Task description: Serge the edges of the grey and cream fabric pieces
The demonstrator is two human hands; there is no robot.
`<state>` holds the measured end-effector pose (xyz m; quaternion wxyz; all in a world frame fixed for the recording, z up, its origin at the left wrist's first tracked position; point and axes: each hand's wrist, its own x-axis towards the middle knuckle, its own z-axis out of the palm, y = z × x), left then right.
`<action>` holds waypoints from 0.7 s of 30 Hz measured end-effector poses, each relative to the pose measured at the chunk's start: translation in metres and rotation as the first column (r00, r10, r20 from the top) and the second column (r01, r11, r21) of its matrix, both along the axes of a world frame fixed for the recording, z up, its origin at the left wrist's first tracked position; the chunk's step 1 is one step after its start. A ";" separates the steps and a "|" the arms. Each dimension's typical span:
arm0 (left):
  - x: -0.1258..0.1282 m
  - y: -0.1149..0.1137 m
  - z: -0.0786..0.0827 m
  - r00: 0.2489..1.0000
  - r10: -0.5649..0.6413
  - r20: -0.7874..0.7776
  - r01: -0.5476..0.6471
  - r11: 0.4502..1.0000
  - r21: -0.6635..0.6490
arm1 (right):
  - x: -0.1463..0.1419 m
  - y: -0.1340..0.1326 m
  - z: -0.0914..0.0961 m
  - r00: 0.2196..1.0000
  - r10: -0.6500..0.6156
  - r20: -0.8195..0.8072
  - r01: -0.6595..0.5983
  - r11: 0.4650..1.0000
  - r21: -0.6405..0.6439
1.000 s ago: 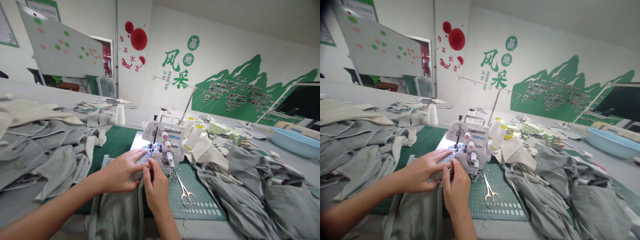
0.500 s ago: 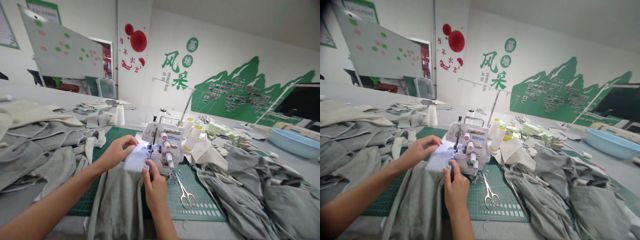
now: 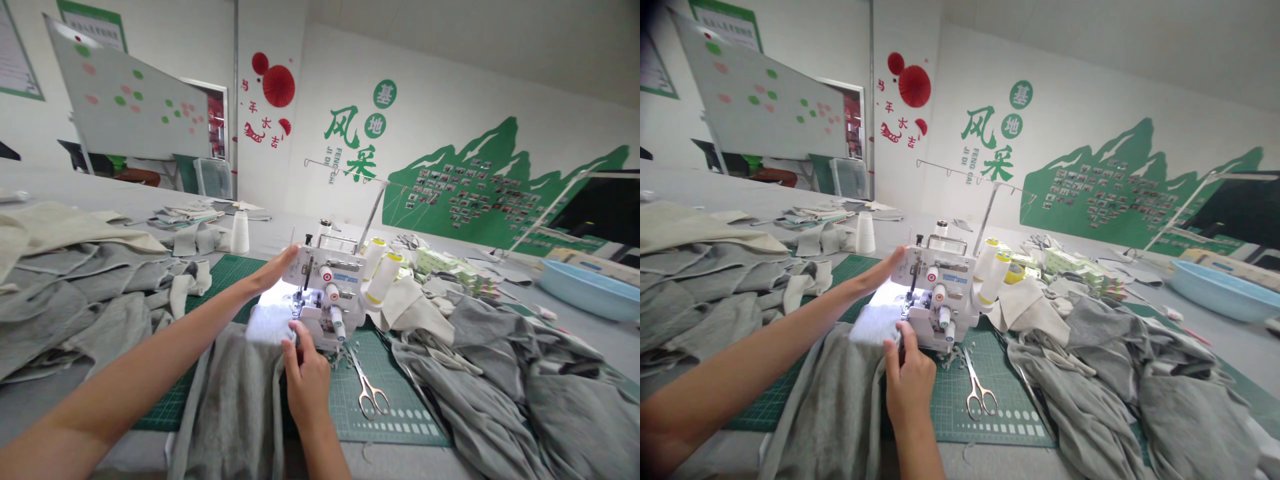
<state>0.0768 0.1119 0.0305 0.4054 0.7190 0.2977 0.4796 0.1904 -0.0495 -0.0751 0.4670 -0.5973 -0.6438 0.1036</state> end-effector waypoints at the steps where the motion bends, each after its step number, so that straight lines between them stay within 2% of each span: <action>1: -0.004 -0.005 0.002 0.999 0.042 -0.009 -0.042 0.998 0.039 | 0.000 -0.001 -0.001 1.000 -0.002 0.009 0.002 1.000 0.006; 3: -0.014 -0.024 0.004 0.987 0.157 -0.017 -0.154 0.980 0.129 | 0.000 -0.001 -0.002 1.000 -0.003 0.024 0.003 1.000 0.015; 6: -0.031 -0.071 -0.002 0.956 0.290 -0.056 -0.272 0.938 0.216 | -0.001 -0.001 -0.002 0.999 -0.001 0.044 0.001 1.000 0.006; 9: -0.040 -0.119 -0.023 0.946 0.224 -0.233 -0.164 0.954 0.252 | -0.004 -0.002 0.000 0.999 -0.004 0.053 0.005 1.000 -0.012; 11: -0.041 -0.138 -0.039 0.891 0.232 -0.391 -0.087 0.932 0.353 | -0.008 -0.005 0.002 0.999 -0.007 0.031 0.007 1.000 -0.003; 14: -0.039 -0.146 -0.057 0.821 0.281 -0.498 -0.007 0.876 0.483 | -0.016 -0.018 -0.001 0.997 -0.069 -0.039 0.070 0.997 0.024; 17: -0.038 -0.143 -0.062 0.787 0.323 -0.525 0.032 0.829 0.558 | -0.024 -0.038 -0.015 0.979 -0.166 -0.118 0.167 0.986 0.003; 19: -0.039 -0.141 -0.063 0.775 0.333 -0.537 0.039 0.822 0.567 | -0.027 -0.052 -0.026 0.957 -0.200 -0.210 0.207 0.978 0.010; 21: -0.041 -0.140 -0.063 0.767 0.323 -0.554 0.057 0.826 0.560 | -0.029 -0.064 -0.035 0.909 -0.196 -0.368 0.211 0.978 0.001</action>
